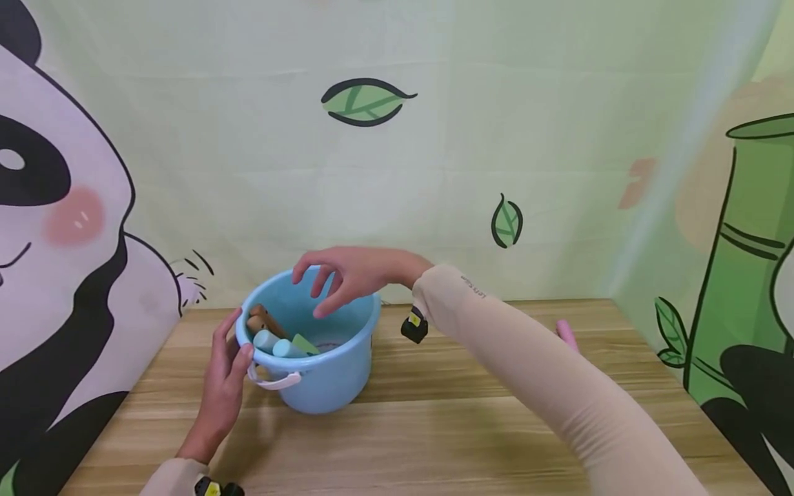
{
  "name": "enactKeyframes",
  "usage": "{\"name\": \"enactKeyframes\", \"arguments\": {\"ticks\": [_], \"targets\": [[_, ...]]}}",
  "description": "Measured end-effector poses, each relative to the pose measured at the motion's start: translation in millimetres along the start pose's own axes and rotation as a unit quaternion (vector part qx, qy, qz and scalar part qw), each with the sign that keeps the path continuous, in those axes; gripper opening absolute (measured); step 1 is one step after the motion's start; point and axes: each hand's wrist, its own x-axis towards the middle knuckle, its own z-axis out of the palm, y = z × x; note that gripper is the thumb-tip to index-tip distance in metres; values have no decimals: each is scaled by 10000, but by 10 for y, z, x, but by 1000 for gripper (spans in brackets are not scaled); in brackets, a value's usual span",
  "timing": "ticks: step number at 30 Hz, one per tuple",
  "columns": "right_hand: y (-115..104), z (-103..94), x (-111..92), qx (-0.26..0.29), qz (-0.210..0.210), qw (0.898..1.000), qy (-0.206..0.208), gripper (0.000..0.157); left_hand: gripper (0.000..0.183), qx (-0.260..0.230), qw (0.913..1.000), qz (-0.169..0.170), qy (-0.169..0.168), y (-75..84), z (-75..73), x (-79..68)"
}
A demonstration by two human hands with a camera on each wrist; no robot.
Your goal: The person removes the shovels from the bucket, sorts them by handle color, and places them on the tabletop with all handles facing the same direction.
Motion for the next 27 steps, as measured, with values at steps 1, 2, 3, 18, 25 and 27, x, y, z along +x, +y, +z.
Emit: {"name": "enactKeyframes", "arguments": {"ticks": [1,2,3,18,25,27], "targets": [[-1,17,19,10,-9,10000,-15,57,58,0,10000,10,-4,2,-1,2],[-4,33,38,8,-13,10000,-37,57,58,2,10000,10,-8,4,-1,4],[-7,49,57,12,-20,10000,-58,56,58,13,10000,13,-7,5,-1,7],[-91,274,279,-29,244,9982,-555,49,58,-45,9999,131,67,-3,-4,-2],[-161,322,345,-72,497,9952,-841,52,58,-21,9998,167,44,-14,-1,4],[-186,331,359,-45,574,9939,-943,52,58,-21,9999,164,24,-12,0,8]]}}
